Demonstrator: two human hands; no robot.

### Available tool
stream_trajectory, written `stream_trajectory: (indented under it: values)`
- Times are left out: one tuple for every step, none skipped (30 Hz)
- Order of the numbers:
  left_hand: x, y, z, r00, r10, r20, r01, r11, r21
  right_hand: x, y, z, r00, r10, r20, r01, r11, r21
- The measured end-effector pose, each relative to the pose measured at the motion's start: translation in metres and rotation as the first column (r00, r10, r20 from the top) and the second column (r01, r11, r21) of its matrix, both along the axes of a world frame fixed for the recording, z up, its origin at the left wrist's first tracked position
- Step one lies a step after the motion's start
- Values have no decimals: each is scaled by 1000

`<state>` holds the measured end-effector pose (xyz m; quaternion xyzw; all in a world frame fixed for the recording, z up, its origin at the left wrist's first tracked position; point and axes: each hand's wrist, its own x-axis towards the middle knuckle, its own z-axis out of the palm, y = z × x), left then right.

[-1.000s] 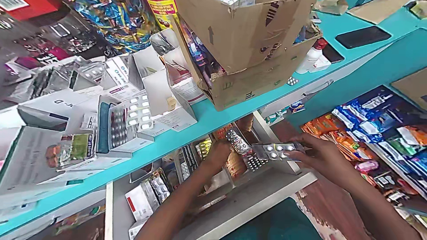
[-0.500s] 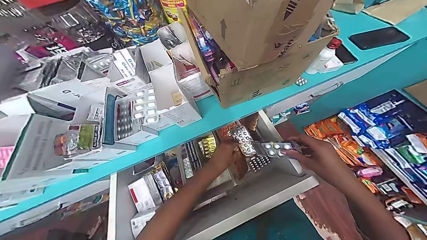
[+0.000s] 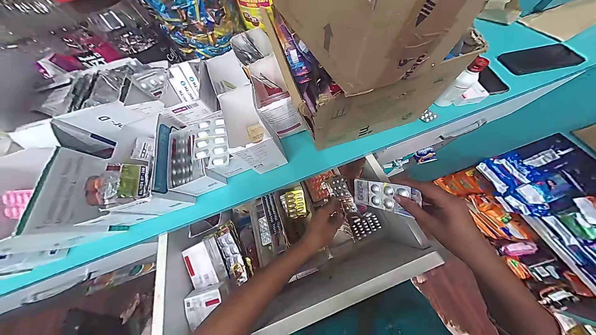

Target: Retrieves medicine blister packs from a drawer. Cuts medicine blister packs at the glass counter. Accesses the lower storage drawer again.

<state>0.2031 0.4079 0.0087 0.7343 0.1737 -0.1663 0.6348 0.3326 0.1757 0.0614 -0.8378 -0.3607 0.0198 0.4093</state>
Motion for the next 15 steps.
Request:
stream_trajectory:
  values:
    - [1, 0, -3, 1000, 0, 5, 0, 999, -41, -1, 3, 1, 1000, 3, -7, -3, 1000, 9]
    - [1, 0, -6, 1000, -22, 13, 22, 999, -44, -3, 5, 2, 1000, 6, -16, -6, 1000, 14]
    - [0, -1, -8, 998, -49, 25, 50, 999, -13, -3, 7, 3, 1000, 8, -17, -8, 1000, 14]
    - [-1, -3, -9, 996, -84, 35, 82, 996, 34, -4, 8, 3, 1000, 9, -12, -9, 1000, 6]
    - [-2, -7, -8, 993, -115, 34, 112, 990, 85, -3, 8, 4, 1000, 7, 1, -7, 1000, -7]
    - [-2, -10, -4, 990, -142, 13, 140, 982, 125, -2, 8, 4, 1000, -2, 13, 3, 1000, -22]
    - [-2, -13, -1, 987, -162, -14, 162, 973, 167, -1, 7, 5, 999, -21, 25, 22, 999, -37]
    - [-2, -16, 1, 987, -162, -26, 163, 963, 212, 0, 6, 5, 998, -44, 33, 45, 998, -46]
    - [-1, -18, 3, 988, -153, -26, 154, 957, 246, 1, 4, 7, 998, -60, 33, 61, 997, -43]
    - [1, -19, 2, 990, -140, -23, 141, 954, 266, 2, 3, 9, 997, -71, 29, 72, 997, -33]
    - [3, -20, 1, 992, -124, -31, 128, 953, 274, 2, 2, 10, 996, -83, 36, 83, 996, -17]
    - [5, -20, 0, 992, -113, -49, 122, 954, 275, 2, 1, 11, 995, -92, 44, 92, 996, -6]
    - [7, -19, 0, 991, -110, -73, 126, 954, 272, 2, 0, 12, 994, -93, 53, 94, 996, 0]
    - [9, -17, -1, 990, -108, -94, 130, 955, 266, 1, -1, 11, 994, -89, 58, 89, 996, 3]
    - [9, -15, -2, 987, -111, -117, 138, 957, 255, 0, -2, 10, 995, -82, 51, 82, 997, 1]
